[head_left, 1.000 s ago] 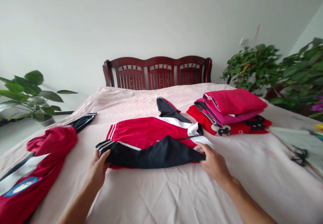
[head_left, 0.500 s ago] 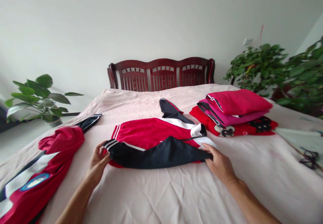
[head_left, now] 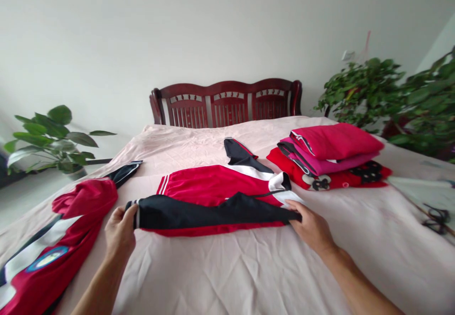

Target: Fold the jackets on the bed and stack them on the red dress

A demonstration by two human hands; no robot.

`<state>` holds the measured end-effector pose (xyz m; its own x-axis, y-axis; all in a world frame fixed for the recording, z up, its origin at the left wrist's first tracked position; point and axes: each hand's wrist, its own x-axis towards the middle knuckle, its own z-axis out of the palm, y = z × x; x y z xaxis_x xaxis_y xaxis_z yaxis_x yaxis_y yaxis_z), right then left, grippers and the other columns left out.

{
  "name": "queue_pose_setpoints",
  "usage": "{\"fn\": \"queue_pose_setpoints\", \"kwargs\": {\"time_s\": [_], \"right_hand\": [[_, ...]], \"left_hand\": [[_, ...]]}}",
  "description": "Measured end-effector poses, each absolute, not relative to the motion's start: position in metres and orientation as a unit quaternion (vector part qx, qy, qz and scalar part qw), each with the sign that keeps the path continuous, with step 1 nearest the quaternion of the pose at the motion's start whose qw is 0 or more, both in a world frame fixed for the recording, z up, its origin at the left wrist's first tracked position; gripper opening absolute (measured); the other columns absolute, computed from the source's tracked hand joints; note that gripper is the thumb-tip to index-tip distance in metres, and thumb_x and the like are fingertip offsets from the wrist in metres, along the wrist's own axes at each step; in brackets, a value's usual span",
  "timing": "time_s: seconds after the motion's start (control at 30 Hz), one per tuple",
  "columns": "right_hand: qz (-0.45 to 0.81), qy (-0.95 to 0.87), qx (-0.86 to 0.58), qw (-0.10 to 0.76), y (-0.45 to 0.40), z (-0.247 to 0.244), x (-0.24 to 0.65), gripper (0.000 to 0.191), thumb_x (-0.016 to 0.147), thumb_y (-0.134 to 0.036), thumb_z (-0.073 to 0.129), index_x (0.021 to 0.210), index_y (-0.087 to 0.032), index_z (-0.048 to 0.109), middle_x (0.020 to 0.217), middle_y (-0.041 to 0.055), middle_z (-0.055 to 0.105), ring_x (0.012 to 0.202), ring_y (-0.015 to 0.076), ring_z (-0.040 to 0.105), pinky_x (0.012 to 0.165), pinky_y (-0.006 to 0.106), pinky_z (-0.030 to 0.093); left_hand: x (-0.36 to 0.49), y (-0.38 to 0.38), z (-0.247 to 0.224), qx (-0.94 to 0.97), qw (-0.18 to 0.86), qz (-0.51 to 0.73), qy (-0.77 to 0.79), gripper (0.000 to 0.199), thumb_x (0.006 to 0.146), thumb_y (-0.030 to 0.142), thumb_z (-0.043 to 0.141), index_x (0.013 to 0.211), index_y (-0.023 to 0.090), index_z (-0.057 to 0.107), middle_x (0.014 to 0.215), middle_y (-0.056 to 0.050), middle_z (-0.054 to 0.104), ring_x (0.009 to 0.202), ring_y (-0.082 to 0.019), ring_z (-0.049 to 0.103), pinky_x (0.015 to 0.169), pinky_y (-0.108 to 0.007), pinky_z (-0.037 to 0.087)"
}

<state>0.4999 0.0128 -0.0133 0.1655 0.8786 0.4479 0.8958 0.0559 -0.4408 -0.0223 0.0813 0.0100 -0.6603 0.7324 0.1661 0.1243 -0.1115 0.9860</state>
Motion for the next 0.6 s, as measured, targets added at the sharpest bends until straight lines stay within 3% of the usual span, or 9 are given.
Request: {"fn": "queue_pose_setpoints", "kwargs": {"time_s": [0.2, 0.37, 0.53, 0.6], "right_hand": [[-0.067, -0.699, -0.631, 0.330, 0.011, -0.010, 0.501, 0.056, 0.071, -0.016, 0.054, 0.126, -0.027, 0.060, 0.107, 0.0030, 0.076, 0.095, 0.0253, 0.073, 0.078, 0.033, 0.057], [-0.067, -0.703, -0.604, 0.369, 0.010, -0.004, 0.508, 0.058, 0.072, -0.015, 0.053, 0.129, -0.026, 0.058, 0.118, 0.0048, 0.073, 0.102, 0.0254, 0.071, 0.090, 0.035, 0.056], [0.065, -0.708, -0.607, 0.354, 0.006, 0.005, 0.520, 0.050, 0.059, -0.015, 0.051, 0.103, -0.025, 0.073, 0.107, 0.0063, 0.075, 0.104, 0.0295, 0.069, 0.097, 0.042, 0.054], [0.168, -0.711, -0.584, 0.354, 0.003, 0.014, 0.522, 0.056, 0.056, -0.016, 0.050, 0.107, -0.025, 0.074, 0.115, 0.0064, 0.073, 0.114, 0.0303, 0.065, 0.103, 0.043, 0.050]], "left_hand": [[-0.032, 0.088, 0.002, 0.289, 0.300, 0.601, 0.682, 0.038, 0.050, 0.043, 0.079, 0.070, 0.017, 0.058, 0.056, 0.005, 0.053, 0.051, -0.012, 0.051, 0.046, -0.025, 0.046], [-0.027, 0.094, 0.015, 0.300, 0.268, 0.652, 0.643, 0.044, 0.057, 0.054, 0.073, 0.079, 0.019, 0.057, 0.059, 0.009, 0.050, 0.050, -0.008, 0.047, 0.045, -0.019, 0.041], [-0.020, 0.097, 0.004, 0.303, 0.308, 0.598, 0.675, 0.039, 0.052, 0.047, 0.075, 0.072, 0.020, 0.055, 0.050, 0.008, 0.051, 0.043, -0.011, 0.047, 0.038, -0.022, 0.037], [-0.020, 0.095, -0.002, 0.308, 0.307, 0.589, 0.681, 0.039, 0.052, 0.046, 0.076, 0.073, 0.019, 0.058, 0.050, 0.006, 0.054, 0.044, -0.013, 0.050, 0.038, -0.023, 0.038]]}}
